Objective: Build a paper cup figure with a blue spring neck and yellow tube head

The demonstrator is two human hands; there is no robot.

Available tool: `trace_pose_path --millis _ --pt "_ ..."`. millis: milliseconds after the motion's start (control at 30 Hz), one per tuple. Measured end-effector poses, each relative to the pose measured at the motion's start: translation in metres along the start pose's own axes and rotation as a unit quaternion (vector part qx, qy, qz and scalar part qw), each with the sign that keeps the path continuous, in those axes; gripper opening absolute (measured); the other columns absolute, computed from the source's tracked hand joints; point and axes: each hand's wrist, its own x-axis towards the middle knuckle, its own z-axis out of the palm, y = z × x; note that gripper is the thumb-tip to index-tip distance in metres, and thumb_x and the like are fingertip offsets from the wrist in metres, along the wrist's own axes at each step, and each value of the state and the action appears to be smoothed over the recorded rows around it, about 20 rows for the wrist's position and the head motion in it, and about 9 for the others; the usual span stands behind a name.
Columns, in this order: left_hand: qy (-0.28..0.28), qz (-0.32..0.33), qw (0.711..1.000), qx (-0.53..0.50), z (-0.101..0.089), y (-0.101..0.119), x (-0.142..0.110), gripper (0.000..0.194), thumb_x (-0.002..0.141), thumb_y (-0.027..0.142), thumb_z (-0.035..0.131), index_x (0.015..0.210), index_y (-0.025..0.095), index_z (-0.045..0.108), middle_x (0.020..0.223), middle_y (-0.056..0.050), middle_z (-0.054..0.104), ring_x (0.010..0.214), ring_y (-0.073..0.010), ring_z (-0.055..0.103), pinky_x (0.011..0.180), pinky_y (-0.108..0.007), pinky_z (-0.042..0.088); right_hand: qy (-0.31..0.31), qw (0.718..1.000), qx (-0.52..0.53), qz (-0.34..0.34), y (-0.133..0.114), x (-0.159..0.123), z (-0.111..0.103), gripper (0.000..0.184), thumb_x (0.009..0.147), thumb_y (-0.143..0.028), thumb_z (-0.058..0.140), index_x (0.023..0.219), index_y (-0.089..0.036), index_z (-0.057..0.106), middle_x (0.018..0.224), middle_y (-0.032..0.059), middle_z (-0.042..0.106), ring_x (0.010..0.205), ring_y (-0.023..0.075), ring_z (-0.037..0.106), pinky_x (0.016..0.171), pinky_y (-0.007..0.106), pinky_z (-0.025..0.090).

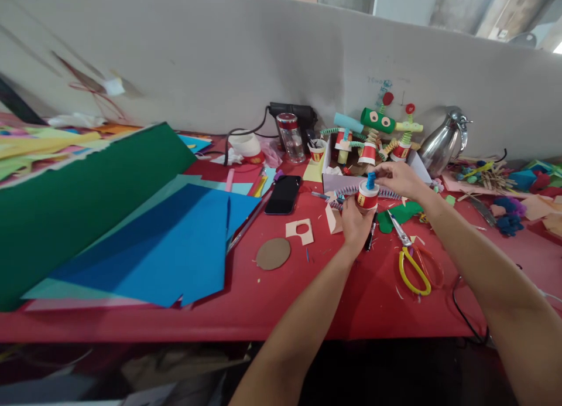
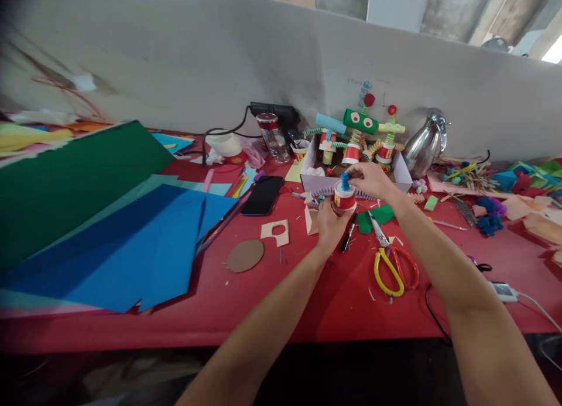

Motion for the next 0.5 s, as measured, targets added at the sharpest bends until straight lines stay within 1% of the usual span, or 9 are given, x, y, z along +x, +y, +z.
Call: trace_pose_path --millis 133,233,333,400,500 --pt "0.002 -0.001 1.0 0.015 -0.001 0.002 0.0 0.051 0.068 0.016 0.079 0.114 0.016 0.057 0.114 -0.014 0.065 0.113 -0.0299 0.06 0.101 -0.046 0.046 0.0 1.0 0.012 -0.009 0.003 0.002 0.001 0.019 0.075 -0.014 0.066 0.092 -0.016 0.076 0.091 0.0056 0.078 0.085 0.02 0.071 0.083 0.034 0.054" --pt "0.003 0.004 1.0 0.015 0.0 0.0 0.0 0.05 0.068 0.016 0.079 0.113 0.017 0.057 0.115 -0.014 0.065 0.113 -0.0296 0.06 0.1 -0.046 0.046 0.006 0.999 0.033 -0.013 0.007 0.003 0.002 0.019 0.075 -0.013 0.067 0.09 -0.018 0.077 0.089 0.0046 0.078 0.085 0.0206 0.072 0.085 0.036 0.056" --pt "0.003 0.004 1.0 0.013 0.0 -0.001 0.0 0.049 0.068 0.018 0.079 0.112 0.018 0.058 0.114 -0.013 0.065 0.114 -0.0296 0.061 0.101 -0.046 0.046 0.003 0.998 0.051 -0.022 0.01 0.003 0.002 0.024 0.075 -0.013 0.066 0.095 -0.02 0.077 0.094 0.0045 0.078 0.089 0.0219 0.073 0.088 0.039 0.056" --pt "0.001 -0.001 1.0 0.016 0.001 -0.002 0.0 0.05 0.068 0.02 0.079 0.113 0.017 0.058 0.115 -0.014 0.065 0.114 -0.0305 0.06 0.101 -0.046 0.046 0.003 0.998 0.055 -0.028 0.011 0.002 0.0 0.029 0.074 -0.013 0.067 0.1 -0.02 0.077 0.097 0.0049 0.078 0.093 0.0231 0.073 0.091 0.041 0.056" --pt "0.001 -0.005 1.0 0.014 0.001 -0.003 0.0 0.052 0.069 0.022 0.079 0.116 0.016 0.057 0.117 -0.016 0.064 0.116 -0.0317 0.059 0.102 -0.047 0.045 0.019 0.997 0.071 -0.025 0.009 -0.003 -0.003 0.033 0.073 -0.011 0.068 0.103 -0.02 0.077 0.102 0.0064 0.078 0.098 0.0241 0.073 0.094 0.043 0.056"
